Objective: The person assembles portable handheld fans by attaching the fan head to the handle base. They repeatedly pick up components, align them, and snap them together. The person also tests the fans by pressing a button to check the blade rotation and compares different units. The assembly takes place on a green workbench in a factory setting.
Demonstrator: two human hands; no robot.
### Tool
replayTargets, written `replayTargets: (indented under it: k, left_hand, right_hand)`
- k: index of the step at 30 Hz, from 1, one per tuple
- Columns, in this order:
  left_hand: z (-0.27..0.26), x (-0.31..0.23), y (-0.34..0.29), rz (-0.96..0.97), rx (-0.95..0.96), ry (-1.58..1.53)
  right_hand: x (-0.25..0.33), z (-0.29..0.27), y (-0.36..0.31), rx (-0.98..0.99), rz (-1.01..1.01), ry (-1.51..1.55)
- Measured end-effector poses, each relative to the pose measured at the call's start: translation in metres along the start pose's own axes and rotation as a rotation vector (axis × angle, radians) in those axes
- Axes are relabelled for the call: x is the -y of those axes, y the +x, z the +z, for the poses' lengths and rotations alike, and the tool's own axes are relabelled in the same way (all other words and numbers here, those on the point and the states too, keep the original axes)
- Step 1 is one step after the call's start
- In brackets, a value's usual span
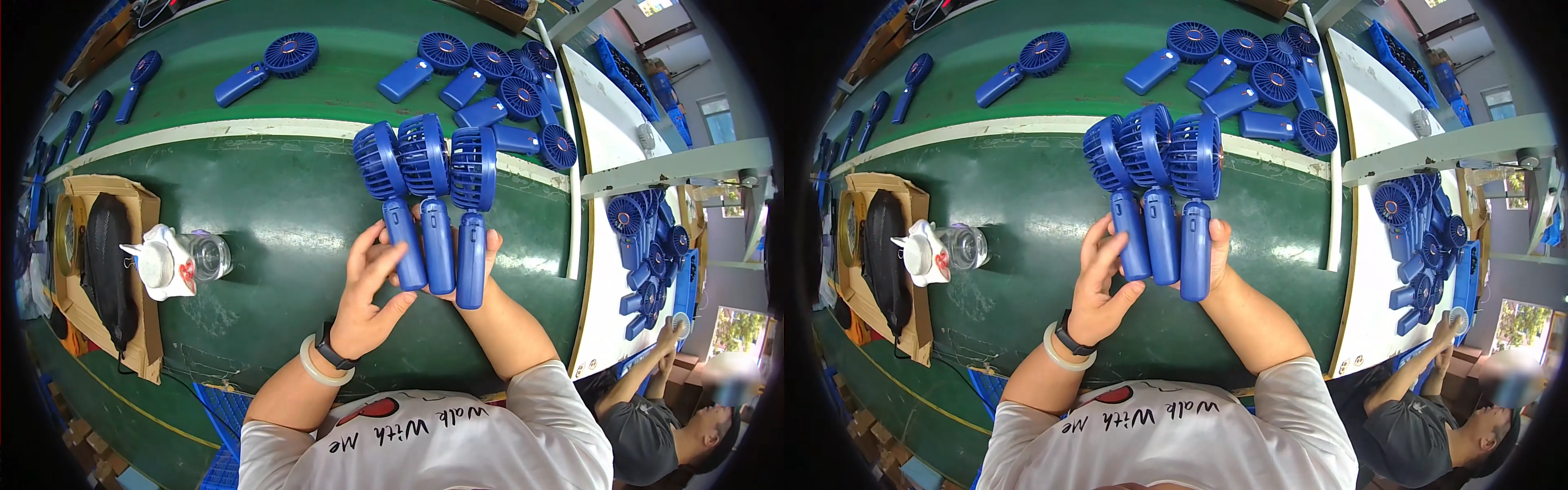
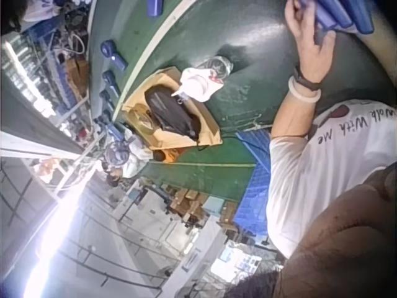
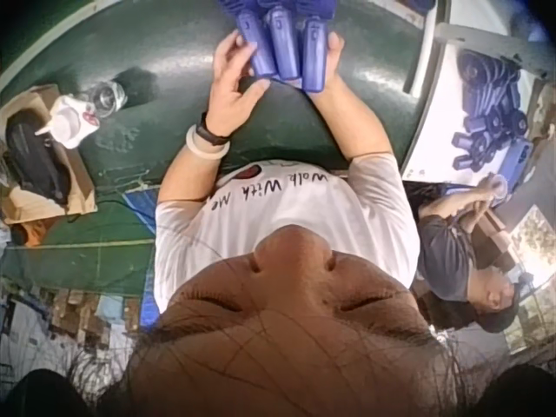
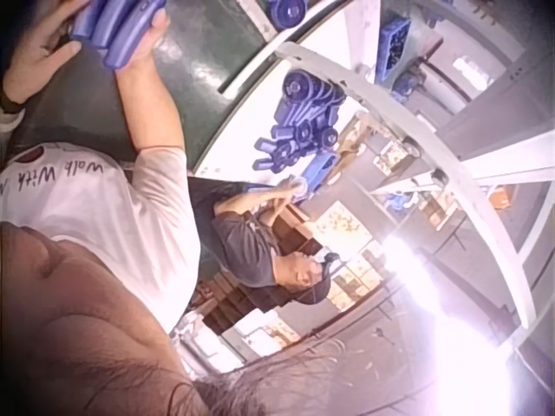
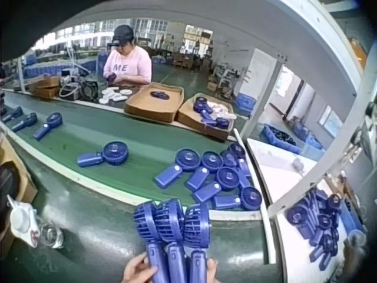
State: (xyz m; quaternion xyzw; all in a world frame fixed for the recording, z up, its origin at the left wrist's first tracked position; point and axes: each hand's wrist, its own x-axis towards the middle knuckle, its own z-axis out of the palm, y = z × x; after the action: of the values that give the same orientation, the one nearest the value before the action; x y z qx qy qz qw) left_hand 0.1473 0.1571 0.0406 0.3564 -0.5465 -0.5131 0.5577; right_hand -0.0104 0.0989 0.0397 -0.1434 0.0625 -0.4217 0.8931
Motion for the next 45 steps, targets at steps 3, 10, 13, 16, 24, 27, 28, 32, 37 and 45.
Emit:
replayTargets:
  k: [3, 10, 13, 16, 24, 27, 28, 32, 37, 45]
  left_hand:
    - [-0.008, -0.001, 0.004, 0.117, 0.164, 0.214]
    - [-0.005, -0.005, 0.005, 0.123, 0.215, -0.001]
    - [-0.003, -0.005, 0.004, 0.113, 0.258, 0.079]
    - [0.004, -0.006, 0.009, 0.153, 0.272, 0.245]
    - [0.010, -0.003, 0.002, -0.035, 0.185, 0.424]
    - [0.006, 0.007, -0.002, -0.113, 0.106, 0.304]
    - [0.005, 0.009, -0.003, -0.126, 0.090, 0.283]
    - [0.009, 0.010, -0.003, -0.123, 0.110, 0.342]
    - [0.021, -0.005, -0.002, 0.000, 0.137, 0.664]
    - [0.006, -0.008, 0.007, -0.169, 0.252, 0.516]
  right_hand:
    - [0.000, -0.003, 0.006, 0.093, -0.021, 0.051]
    - [0.001, -0.010, 0.002, 0.128, 0.033, 0.061]
    - [0.004, -0.005, 0.003, 0.173, 0.020, 0.101]
    - [0.020, 0.015, -0.005, -0.054, 0.000, -0.056]
    - [0.087, 0.054, -0.154, -0.526, -0.440, -0.955]
    - [0.124, 0.060, -0.225, -0.886, -0.455, -1.057]
    - [0.140, 0.060, -0.240, -0.968, -0.461, -1.184]
    - [0.193, 0.032, -0.295, -1.459, -0.288, -2.113]
    - [0.231, 0.003, -0.303, -1.475, -0.211, -2.378]
    - [0.294, -0.034, -0.268, -1.421, -0.305, -2.336]
